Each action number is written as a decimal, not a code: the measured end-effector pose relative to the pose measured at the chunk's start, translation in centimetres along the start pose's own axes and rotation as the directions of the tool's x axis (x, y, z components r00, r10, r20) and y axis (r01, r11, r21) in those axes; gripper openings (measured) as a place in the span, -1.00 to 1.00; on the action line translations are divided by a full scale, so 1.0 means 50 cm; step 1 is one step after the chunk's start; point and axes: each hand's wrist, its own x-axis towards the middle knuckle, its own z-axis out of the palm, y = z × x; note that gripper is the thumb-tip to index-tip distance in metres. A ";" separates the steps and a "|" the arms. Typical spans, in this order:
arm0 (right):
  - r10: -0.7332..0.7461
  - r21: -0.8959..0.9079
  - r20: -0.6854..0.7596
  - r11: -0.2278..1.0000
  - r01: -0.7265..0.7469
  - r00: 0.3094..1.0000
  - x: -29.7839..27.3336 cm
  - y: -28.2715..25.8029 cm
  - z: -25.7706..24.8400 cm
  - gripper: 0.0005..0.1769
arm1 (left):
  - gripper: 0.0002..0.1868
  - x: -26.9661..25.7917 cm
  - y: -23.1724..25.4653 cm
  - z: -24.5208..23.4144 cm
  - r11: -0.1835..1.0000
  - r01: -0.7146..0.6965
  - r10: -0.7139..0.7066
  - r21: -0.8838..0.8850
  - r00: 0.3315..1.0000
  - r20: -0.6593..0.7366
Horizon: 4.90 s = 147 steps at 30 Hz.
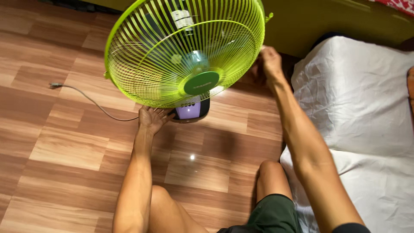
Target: The person assembles a standing fan by attaching the motor housing, fan blades, and protective cages to the base. They wipe the base with a cloth, secure the motor, install the blades, and fit both the rear and front cages.
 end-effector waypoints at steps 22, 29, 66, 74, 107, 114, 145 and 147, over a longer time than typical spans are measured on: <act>0.506 0.278 0.391 0.731 -0.623 0.768 0.006 0.336 0.099 -0.64 | -0.25 0.060 -0.008 0.024 0.976 -0.088 0.048 -0.199 0.979 -0.198; 0.553 0.331 0.228 0.730 -0.598 0.801 -0.043 0.281 0.131 -0.72 | -0.43 0.145 -0.024 -0.027 0.880 -0.096 0.075 -0.466 0.995 -0.062; 0.262 0.337 -0.202 0.923 -0.184 0.944 -0.152 0.177 0.082 -0.79 | -0.49 -0.175 0.111 0.115 0.827 -0.548 0.421 -0.127 0.752 -0.506; 0.165 0.372 0.175 0.901 -0.221 0.971 -0.212 0.216 0.068 -0.69 | -0.51 -0.258 0.131 0.121 0.929 -0.298 0.182 -0.218 0.883 -0.433; 0.136 -0.057 -0.003 0.989 -0.136 0.991 -0.265 0.572 0.626 -0.21 | -0.60 -0.404 0.113 -0.545 0.526 0.284 0.578 0.802 0.572 -0.582; 0.314 -0.137 0.019 0.941 -0.309 0.949 -0.274 0.497 0.692 -0.19 | -0.57 -0.354 0.138 -0.414 0.334 0.174 0.661 0.926 0.658 -0.362; -0.212 -0.272 0.094 0.934 0.230 0.973 -0.299 0.016 0.315 -0.55 | -0.29 -0.256 0.043 0.210 -0.261 -0.471 0.868 0.843 0.267 0.419; -0.271 -0.384 0.092 0.878 0.285 0.958 -0.294 -0.039 0.321 -0.52 | -0.30 -0.224 0.039 0.219 -0.090 -0.503 0.863 0.859 0.391 0.319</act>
